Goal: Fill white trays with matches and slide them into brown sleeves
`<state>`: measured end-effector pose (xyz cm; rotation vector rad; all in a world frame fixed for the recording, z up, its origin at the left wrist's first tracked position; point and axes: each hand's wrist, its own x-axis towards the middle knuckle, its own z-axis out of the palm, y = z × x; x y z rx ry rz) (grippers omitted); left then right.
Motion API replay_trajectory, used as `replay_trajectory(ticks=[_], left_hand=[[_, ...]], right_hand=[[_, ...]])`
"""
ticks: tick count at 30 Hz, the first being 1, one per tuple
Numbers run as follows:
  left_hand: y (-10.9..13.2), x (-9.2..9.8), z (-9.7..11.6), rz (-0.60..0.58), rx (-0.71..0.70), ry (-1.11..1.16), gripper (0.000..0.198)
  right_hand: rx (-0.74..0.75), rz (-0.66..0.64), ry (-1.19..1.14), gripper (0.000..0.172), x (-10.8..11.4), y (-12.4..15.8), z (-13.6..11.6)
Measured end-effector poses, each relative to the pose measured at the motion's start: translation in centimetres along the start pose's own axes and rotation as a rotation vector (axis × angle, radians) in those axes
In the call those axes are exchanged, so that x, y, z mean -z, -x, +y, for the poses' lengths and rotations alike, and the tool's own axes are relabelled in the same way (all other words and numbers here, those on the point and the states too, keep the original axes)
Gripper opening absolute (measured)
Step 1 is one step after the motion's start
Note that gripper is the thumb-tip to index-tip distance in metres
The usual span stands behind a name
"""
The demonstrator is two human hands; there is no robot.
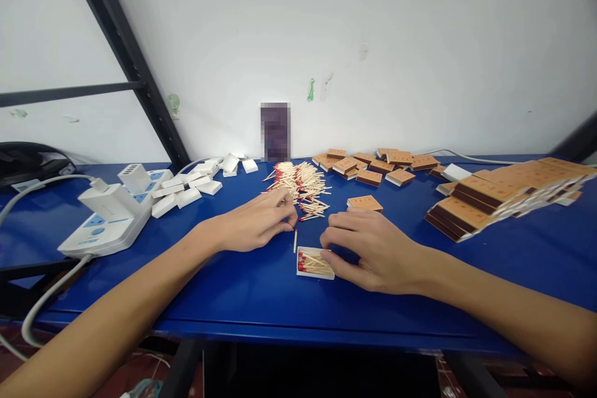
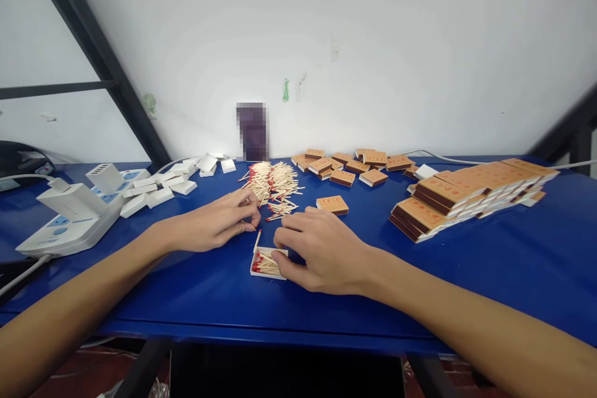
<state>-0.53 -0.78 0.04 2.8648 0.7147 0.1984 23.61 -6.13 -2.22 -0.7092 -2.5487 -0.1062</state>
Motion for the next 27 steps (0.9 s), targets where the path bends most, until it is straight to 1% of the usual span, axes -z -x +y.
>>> replay_trajectory(ticks=[2,5,10,15,17,19,21,22,25,27], left_hand=[[-0.1,0.1,0.5,0.023,-0.047,0.066,0.018],[-0.1,0.1,0.9,0.0,-0.072,0.13,0.018],[0.0,0.0,0.2,-0.077,-0.021,0.169,0.016],[0.0,0.0,-0.1,-0.129,0.012,0.133,0.017],[0.0,0.1,0.1,-0.093,0.018,0.125,0.018],[-0.1,0.1,0.5,-0.01,0.031,0.147,0.018],[-0.3,0.0,1.4,0.066,0.037,0.189,0.018],[-0.5,-0.2,1.9,0.085,0.03,0.207,0.016],[-0.9,-0.7,3.4,0.072,-0.013,0.211,0.011],[-1.0,-1.0,3.8,0.064,-0.024,0.196,0.01]], right_hand=[[-0.021,0.003,-0.009,0.023,0.0,0.0,0.2],[-0.046,-0.002,-0.03,0.022,0.0,0.0,0.5],[-0.071,-0.007,-0.059,0.021,-0.1,0.1,0.7],[-0.115,-0.024,-0.07,0.024,-0.2,0.0,0.9],[-0.136,-0.025,-0.054,0.025,-0.2,0.0,1.0],[-0.154,-0.004,-0.037,0.026,-0.1,-0.1,1.0],[-0.173,0.033,-0.026,0.028,0.1,-0.1,1.0],[-0.183,0.052,-0.023,0.028,0.2,-0.1,1.0],[-0.199,0.088,-0.025,0.03,0.4,0.0,1.0],[-0.21,0.099,-0.024,0.03,0.3,0.0,1.1]])
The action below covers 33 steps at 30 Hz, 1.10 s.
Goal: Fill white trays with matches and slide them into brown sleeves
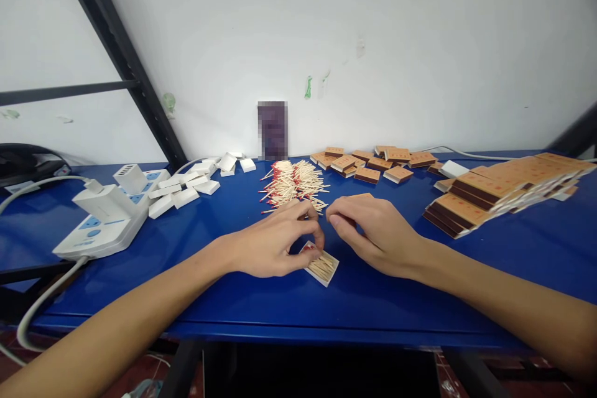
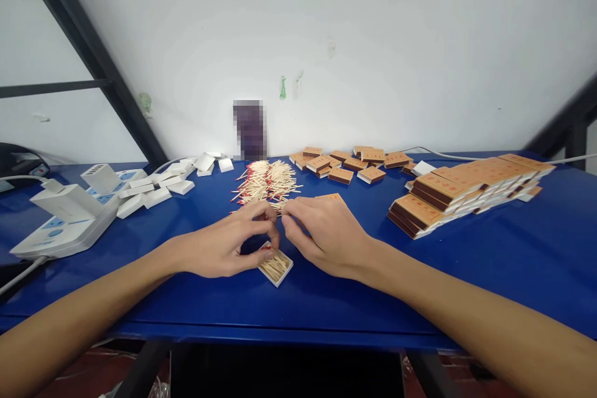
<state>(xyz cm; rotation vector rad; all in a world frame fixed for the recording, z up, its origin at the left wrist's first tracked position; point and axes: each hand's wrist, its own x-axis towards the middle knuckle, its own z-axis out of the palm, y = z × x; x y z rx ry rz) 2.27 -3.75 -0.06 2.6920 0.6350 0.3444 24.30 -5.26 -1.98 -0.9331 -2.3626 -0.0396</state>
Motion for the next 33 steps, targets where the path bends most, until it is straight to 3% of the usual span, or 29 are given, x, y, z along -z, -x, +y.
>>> replay_trajectory(ticks=[7,12,21,28,33], left_hand=[[0.5,1.0,-2.9,0.198,0.071,-0.242,0.019],[0.2,0.5,-4.4,0.178,0.109,-0.369,0.024],[-1.4,-0.9,-3.4,0.156,0.23,-0.319,0.018],[-0.2,0.9,-3.5,-0.012,0.234,-0.159,0.011],[1.0,1.9,-2.7,-0.141,0.164,-0.159,0.013]], right_hand=[[-0.062,-0.129,0.222,0.021,-0.9,-0.2,1.3],[-0.05,-0.212,0.308,0.025,-1.3,-0.6,2.3],[-0.051,-0.233,0.325,0.023,-2.0,-1.4,2.8],[-0.034,-0.233,0.232,0.021,-2.2,-1.4,3.0],[-0.006,-0.254,0.174,0.018,-1.9,-1.4,2.7]])
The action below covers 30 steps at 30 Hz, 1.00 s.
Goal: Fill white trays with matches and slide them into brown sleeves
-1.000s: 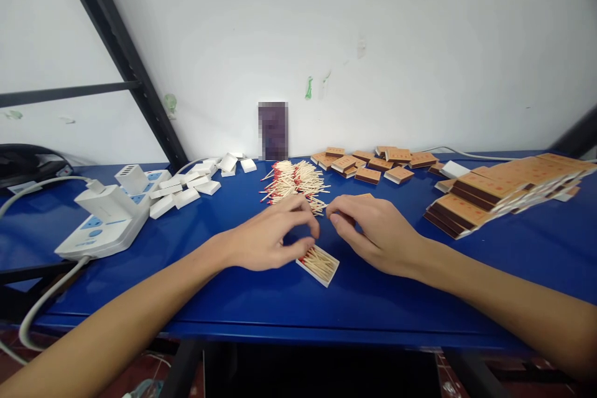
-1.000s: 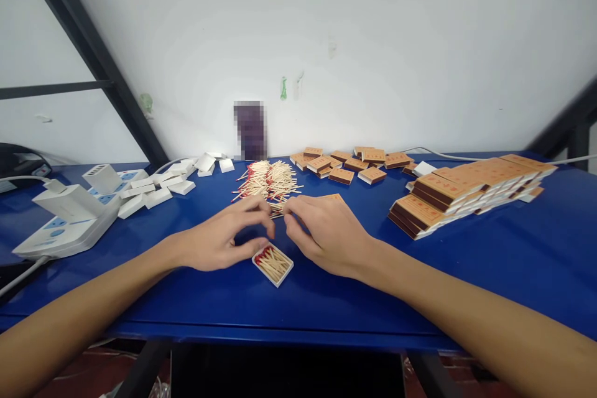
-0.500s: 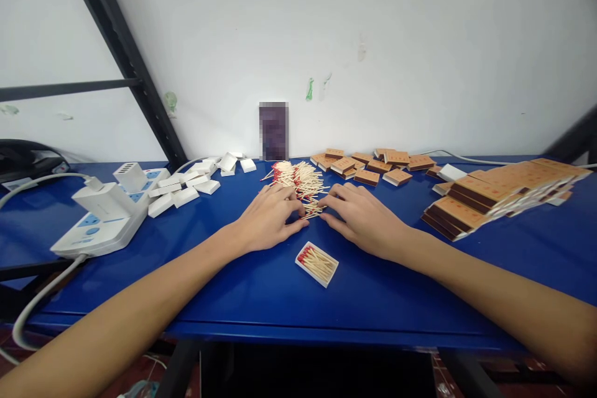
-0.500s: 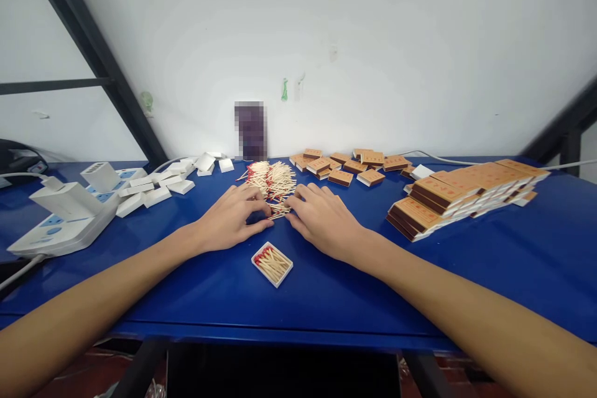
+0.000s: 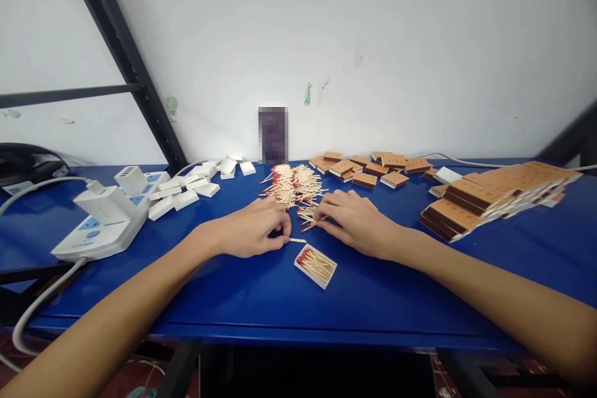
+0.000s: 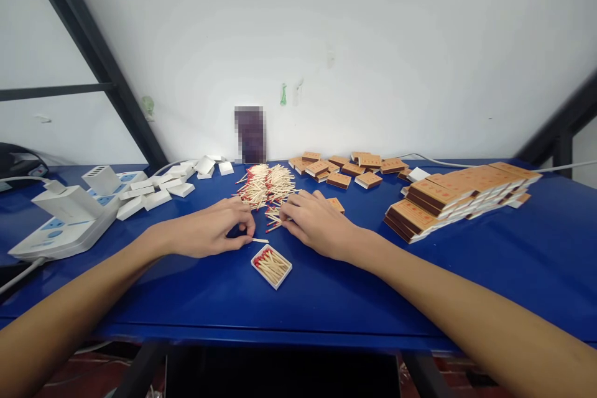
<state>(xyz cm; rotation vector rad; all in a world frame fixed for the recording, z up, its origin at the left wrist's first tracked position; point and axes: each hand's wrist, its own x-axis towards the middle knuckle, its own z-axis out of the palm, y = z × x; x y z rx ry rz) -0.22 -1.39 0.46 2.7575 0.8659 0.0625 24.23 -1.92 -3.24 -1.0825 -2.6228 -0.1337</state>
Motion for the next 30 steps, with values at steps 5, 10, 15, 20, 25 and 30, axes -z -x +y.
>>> replay_trajectory(ticks=[5,10,15,20,25,30], left_hand=[[0.5,0.0,0.7,0.002,0.004,-0.103,0.015],[0.6,0.3,0.7,-0.046,0.022,-0.051,0.006],[0.6,0.7,0.7,-0.102,0.05,-0.024,0.004],[0.7,0.9,0.5,-0.072,0.046,-0.001,0.002],[0.6,1.2,1.1,-0.029,0.002,0.067,0.004],[0.0,0.5,2.8,0.038,-0.114,0.099,0.003]], right_hand=[[0.027,-0.018,-0.069,0.017,0.4,0.3,-0.4],[0.016,-0.028,-0.166,0.017,0.6,0.6,-0.4],[0.072,-0.043,-0.275,0.016,0.6,0.7,-0.5],[0.087,-0.057,-0.297,0.013,0.7,0.8,-0.6],[0.014,-0.024,-0.162,0.011,1.0,0.9,-0.7],[0.009,-0.088,-0.151,0.015,1.1,0.8,-0.9]])
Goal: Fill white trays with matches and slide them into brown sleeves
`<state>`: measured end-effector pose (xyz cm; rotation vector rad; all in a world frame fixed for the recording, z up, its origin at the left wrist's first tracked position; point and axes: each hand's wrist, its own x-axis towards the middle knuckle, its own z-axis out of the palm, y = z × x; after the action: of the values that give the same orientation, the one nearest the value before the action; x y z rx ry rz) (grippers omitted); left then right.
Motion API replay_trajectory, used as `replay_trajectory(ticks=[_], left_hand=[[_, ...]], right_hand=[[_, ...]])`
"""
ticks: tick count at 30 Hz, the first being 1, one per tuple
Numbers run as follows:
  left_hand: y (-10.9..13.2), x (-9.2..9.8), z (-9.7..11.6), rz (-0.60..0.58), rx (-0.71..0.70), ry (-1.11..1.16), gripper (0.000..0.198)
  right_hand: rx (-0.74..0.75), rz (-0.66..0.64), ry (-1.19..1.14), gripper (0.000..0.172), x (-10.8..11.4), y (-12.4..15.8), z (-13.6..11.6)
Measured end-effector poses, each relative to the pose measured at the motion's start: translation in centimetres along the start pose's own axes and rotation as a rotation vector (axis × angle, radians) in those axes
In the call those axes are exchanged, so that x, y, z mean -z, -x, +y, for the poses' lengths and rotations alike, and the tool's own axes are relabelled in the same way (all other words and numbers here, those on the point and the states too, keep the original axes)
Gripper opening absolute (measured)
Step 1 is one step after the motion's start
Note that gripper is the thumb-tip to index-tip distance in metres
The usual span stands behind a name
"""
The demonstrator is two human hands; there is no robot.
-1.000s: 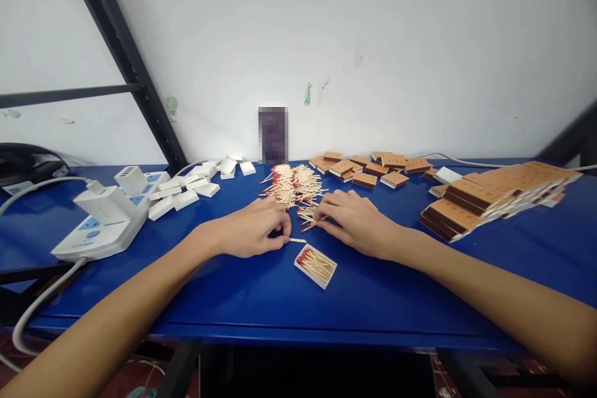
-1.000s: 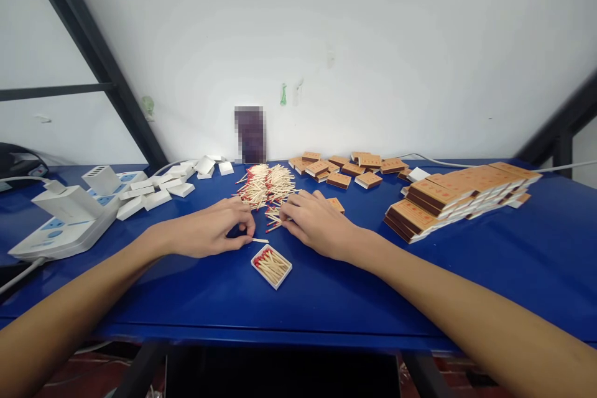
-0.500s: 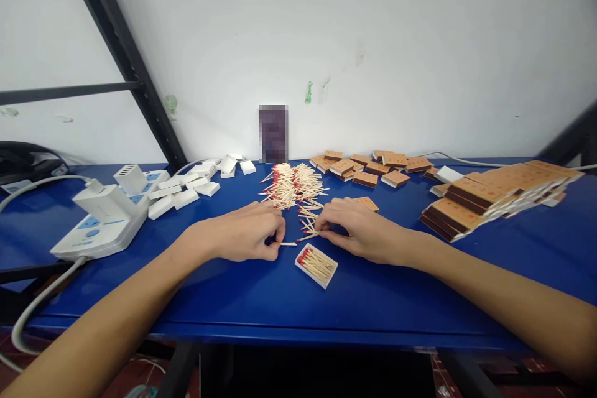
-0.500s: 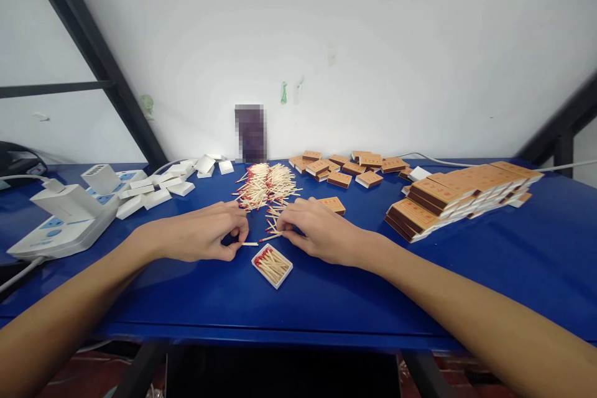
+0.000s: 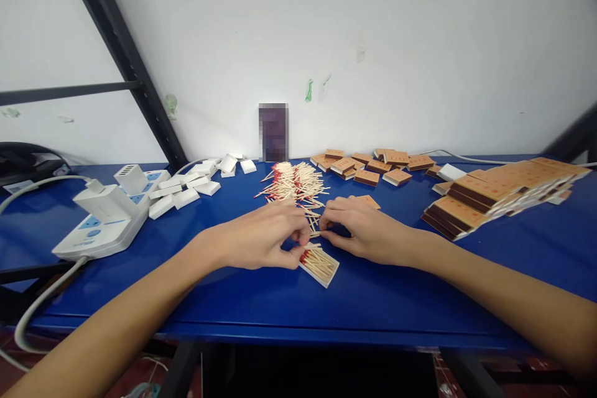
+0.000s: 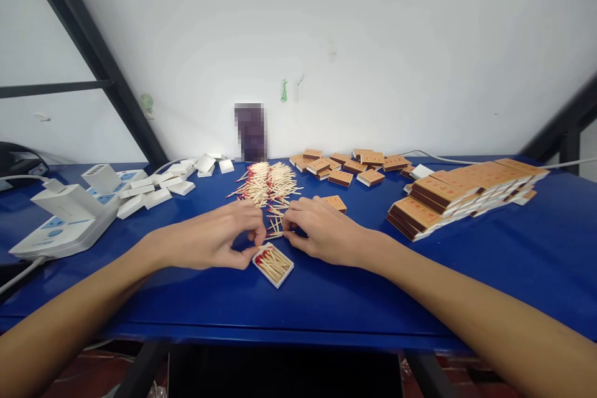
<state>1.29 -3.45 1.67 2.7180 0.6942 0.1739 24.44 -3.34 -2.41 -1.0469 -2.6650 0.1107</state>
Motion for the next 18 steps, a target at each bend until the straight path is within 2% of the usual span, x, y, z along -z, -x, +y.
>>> replay_trajectory(ticks=[4,9,13,16,18], left_hand=[[-0.4,-0.8,0.6,-0.007,-0.044,-0.012,0.002],[0.2,-0.6,0.1,0.024,0.037,-0.012,0.023],[0.4,-0.5,-0.4,-0.005,0.022,-0.021,0.037],[0.2,-1.0,-0.4,-0.012,0.002,-0.05,0.033],[0.1,-1.2,-0.3,-0.009,0.0,-0.069,0.035]], right_hand=[[-0.01,-0.032,-0.023,0.014,0.0,-0.1,0.1],[-0.047,0.062,0.01,0.01,0.4,-0.1,0.4],[-0.01,0.156,-0.167,0.006,1.2,0.4,-0.2],[0.073,0.13,-0.339,0.006,1.4,0.9,-1.2],[0.125,0.092,-0.367,0.007,1.1,1.1,-1.8]])
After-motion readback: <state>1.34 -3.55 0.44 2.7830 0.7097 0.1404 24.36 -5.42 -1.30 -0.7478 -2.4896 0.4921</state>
